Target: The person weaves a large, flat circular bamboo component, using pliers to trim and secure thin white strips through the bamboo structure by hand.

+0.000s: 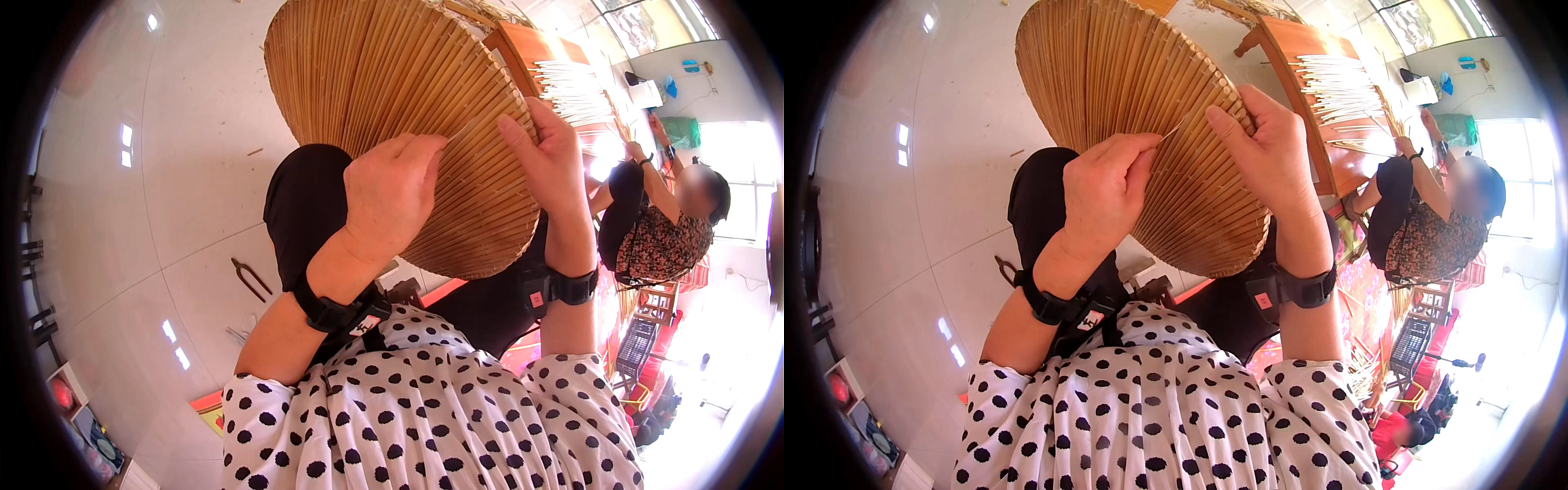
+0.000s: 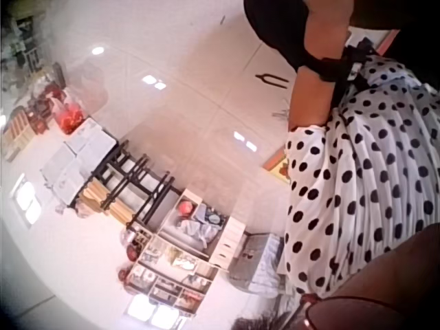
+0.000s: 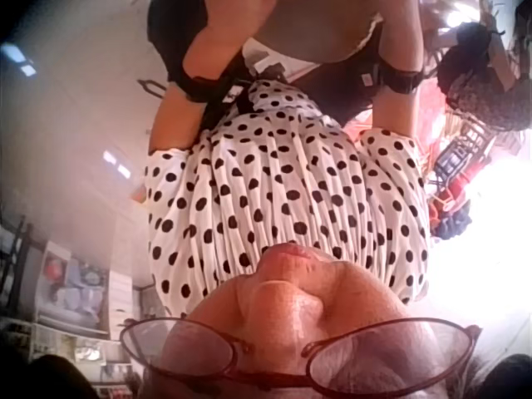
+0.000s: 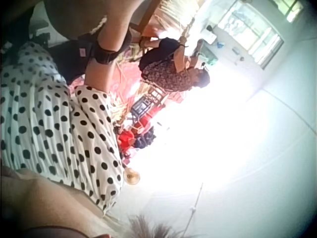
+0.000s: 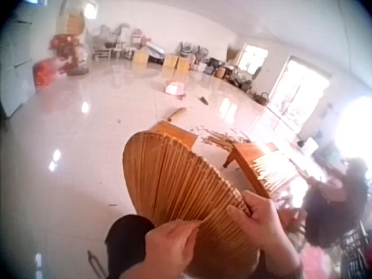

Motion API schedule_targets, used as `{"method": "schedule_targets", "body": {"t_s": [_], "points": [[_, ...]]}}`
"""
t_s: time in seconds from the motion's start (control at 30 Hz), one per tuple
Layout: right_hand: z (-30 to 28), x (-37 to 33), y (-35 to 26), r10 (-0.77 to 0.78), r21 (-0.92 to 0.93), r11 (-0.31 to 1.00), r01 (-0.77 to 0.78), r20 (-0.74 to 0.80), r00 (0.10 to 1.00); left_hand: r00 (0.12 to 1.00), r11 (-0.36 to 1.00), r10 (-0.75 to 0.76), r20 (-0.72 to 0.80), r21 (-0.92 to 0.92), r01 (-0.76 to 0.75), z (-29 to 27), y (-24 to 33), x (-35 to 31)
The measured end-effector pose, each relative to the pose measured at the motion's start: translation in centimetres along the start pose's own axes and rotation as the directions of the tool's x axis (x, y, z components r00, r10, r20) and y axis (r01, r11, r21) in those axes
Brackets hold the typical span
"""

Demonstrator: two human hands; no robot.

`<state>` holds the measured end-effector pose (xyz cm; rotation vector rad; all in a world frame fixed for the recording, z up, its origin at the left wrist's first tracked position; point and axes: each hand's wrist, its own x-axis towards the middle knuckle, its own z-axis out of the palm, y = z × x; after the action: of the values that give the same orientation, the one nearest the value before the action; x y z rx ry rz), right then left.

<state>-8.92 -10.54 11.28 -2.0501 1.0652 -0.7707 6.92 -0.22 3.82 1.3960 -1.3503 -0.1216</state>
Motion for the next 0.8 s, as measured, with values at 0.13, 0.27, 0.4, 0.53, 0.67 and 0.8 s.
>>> {"method": "schedule_targets", "body": {"t_s": [0.13,0.27,0.4,0.53,0.67,0.8], "points": [[0.1,0.0,0.2,-0.004,0.014,1.000,0.004,0.004,1.000,1.000,1.000,0.008,0.018,0.021,-0.009,-0.3,0.0,0.1],[0.0,0.0,0.2,-0.006,0.016,1.000,0.006,0.009,1.000,0.999,0.999,0.015,0.048,0.041,-0.017,-0.6,0.1,0.4],[0.1,0.0,0.1,-0.011,0.031,0.999,0.010,0.012,1.000,0.997,0.996,0.062,0.050,0.054,-0.065,-0.8,-0.2,0.5],[0.0,0.0,0.2,-0.004,-0.008,1.000,0.004,0.018,1.000,0.987,0.981,0.131,0.093,0.132,-0.143,-1.5,-0.3,1.1],[0.1,-0.1,-0.2,-0.023,-0.011,1.000,0.023,-0.001,1.000,0.953,0.937,0.232,0.194,0.220,-0.273,-2.5,-0.1,2.3],[0.3,-0.2,-0.3,-0.034,0.022,0.999,0.034,0.007,0.999,0.902,0.873,0.309,0.301,0.286,-0.395,-3.6,0.2,3.5]]}}
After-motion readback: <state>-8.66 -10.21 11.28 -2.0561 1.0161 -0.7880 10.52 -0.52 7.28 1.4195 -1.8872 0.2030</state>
